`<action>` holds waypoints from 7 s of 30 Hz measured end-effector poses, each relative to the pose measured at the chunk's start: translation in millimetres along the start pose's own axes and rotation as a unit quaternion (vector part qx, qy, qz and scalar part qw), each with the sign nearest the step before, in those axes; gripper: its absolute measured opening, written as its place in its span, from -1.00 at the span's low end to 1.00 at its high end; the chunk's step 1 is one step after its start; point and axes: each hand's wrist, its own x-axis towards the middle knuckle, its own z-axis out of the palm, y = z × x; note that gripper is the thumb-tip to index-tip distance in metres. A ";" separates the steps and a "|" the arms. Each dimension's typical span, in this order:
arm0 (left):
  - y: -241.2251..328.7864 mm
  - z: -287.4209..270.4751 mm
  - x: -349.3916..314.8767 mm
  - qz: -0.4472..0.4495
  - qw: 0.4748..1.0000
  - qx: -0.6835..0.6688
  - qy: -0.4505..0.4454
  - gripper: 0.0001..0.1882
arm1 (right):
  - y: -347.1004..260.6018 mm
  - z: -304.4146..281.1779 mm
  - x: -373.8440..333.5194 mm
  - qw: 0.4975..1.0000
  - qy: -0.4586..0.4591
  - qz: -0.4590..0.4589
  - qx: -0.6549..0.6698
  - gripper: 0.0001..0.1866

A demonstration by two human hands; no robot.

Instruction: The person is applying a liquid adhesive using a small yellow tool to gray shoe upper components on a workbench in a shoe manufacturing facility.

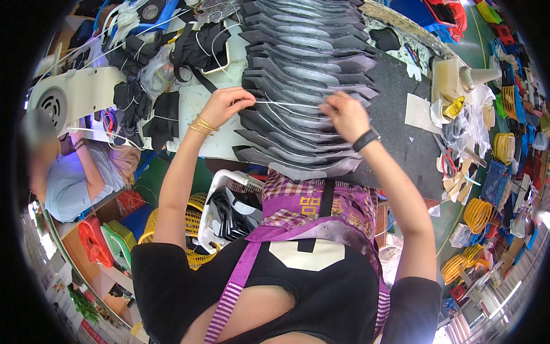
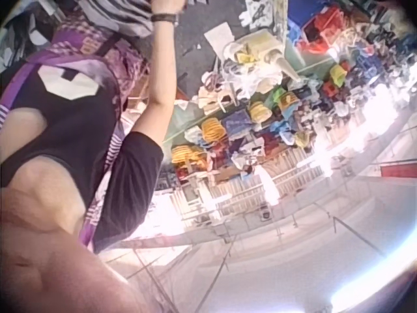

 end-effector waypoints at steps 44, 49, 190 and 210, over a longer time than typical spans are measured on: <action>-22.8 -8.4 51.0 0.059 0.974 0.216 0.026 -0.80 | -55.5 59.9 98.2 0.967 -0.039 -0.120 -0.223 -0.86; -7.8 6.2 48.7 -0.071 0.988 -0.137 -0.006 -0.78 | -49.4 43.3 80.4 0.997 0.002 -0.030 0.066 -0.77; -29.3 -19.4 137.0 -0.033 0.960 0.259 -0.105 -0.75 | -15.5 9.1 78.7 0.948 -0.039 -0.150 -0.277 -0.64; -31.7 -20.1 121.1 -0.011 0.913 0.407 0.016 -0.85 | -43.6 48.3 157.4 0.944 0.045 -0.165 -0.283 -0.94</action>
